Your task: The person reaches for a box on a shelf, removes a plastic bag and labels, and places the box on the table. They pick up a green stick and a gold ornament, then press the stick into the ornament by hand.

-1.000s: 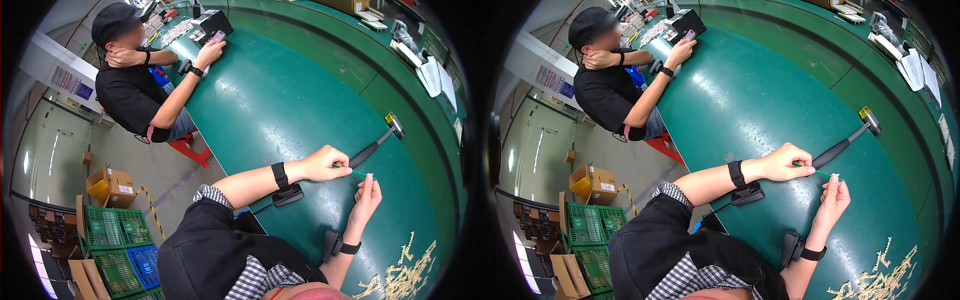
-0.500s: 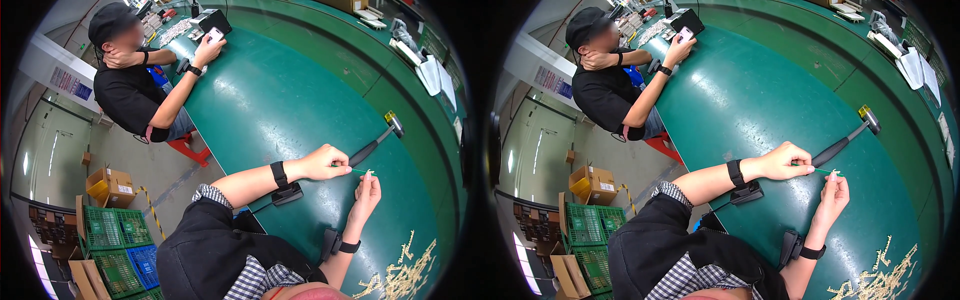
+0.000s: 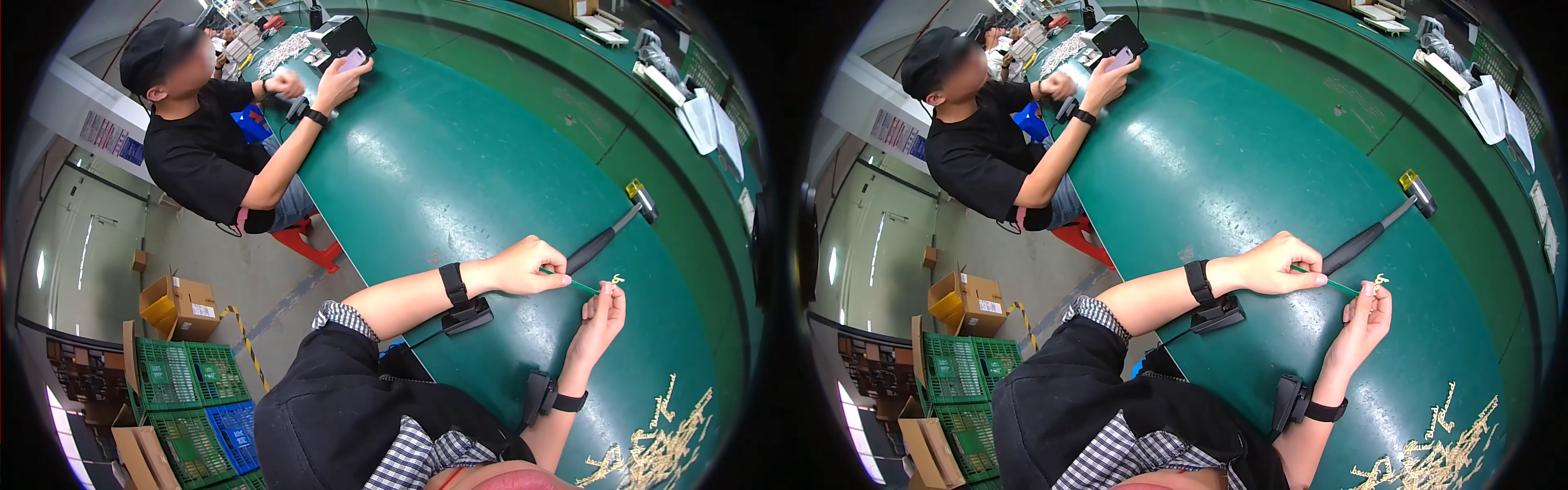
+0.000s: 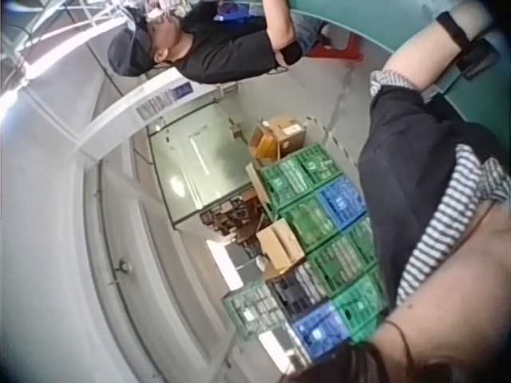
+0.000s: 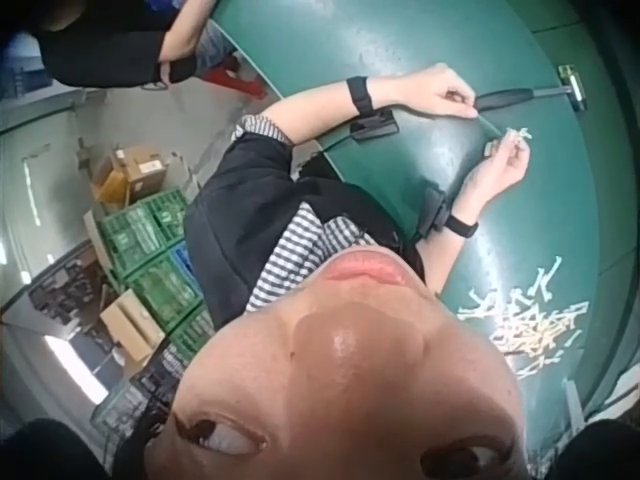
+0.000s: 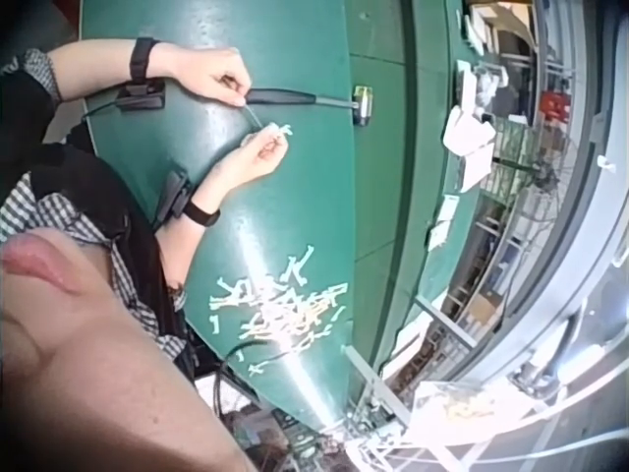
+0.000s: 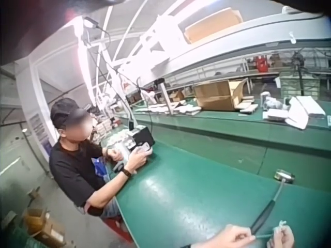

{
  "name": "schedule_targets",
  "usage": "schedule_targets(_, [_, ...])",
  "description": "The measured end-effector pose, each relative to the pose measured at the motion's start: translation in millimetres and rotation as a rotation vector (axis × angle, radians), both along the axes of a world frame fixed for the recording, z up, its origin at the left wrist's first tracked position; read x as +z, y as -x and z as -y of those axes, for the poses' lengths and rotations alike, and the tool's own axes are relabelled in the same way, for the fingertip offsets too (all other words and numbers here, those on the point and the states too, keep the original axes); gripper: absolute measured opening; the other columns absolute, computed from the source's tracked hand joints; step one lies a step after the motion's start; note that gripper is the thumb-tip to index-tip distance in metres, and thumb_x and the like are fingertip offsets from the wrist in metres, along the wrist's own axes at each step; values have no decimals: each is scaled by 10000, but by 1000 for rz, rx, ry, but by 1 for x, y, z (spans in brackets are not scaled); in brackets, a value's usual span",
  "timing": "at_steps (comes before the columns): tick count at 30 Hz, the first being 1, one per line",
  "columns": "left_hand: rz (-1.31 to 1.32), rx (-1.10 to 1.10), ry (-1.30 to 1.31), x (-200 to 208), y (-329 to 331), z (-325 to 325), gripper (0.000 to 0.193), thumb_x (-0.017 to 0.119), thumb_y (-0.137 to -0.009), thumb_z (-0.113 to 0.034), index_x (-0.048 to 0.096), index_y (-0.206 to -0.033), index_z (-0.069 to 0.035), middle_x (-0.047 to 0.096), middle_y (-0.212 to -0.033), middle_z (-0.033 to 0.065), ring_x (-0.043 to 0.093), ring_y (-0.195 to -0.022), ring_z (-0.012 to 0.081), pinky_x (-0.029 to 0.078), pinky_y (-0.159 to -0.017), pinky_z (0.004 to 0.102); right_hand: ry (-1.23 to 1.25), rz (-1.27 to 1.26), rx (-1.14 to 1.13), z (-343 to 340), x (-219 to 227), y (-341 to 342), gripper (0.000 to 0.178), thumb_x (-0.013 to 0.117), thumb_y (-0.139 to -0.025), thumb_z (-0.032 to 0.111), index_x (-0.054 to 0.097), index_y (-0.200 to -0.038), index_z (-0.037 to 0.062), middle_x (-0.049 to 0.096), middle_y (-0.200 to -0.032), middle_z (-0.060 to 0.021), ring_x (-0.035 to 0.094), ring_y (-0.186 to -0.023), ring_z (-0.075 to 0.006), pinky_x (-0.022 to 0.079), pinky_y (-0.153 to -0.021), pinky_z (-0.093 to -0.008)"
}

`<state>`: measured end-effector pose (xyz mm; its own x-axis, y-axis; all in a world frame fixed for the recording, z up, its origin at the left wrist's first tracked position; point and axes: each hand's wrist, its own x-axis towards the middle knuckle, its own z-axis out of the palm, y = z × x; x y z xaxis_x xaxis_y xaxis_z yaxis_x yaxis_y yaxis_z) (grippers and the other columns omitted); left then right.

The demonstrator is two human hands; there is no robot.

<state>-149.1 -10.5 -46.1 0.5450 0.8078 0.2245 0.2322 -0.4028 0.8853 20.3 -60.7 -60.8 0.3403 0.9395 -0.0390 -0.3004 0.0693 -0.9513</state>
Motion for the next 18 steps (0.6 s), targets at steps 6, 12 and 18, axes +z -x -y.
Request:
schedule_targets(6, [-41,4,63,3,1,-2,210,611,-845,-206,627,-733,-29,597,-590,68,543,-526,129,387,-487,295,15,17,51,-1,-2,-2,149,515,-939,176,537,-897,35,348,-610,68,273,-513,-9,229,-457,-197])
schedule_targets(12, [27,31,104,3,0,-2,203,610,-851,-210,621,-778,-21,606,-626,74,545,-551,126,397,-500,294,33,111,118,0,-3,-2,178,511,-942,187,549,-860,34,389,-612,56,320,-520,-17,258,-463,-194])
schedule_targets(18, [-1,11,104,0,-1,-1,206,608,-855,-207,614,-786,-13,606,-633,77,548,-561,124,403,-501,293,49,125,153,4,-5,-6,190,533,-932,186,580,-836,28,461,-632,39,388,-541,-25,304,-491,-181])
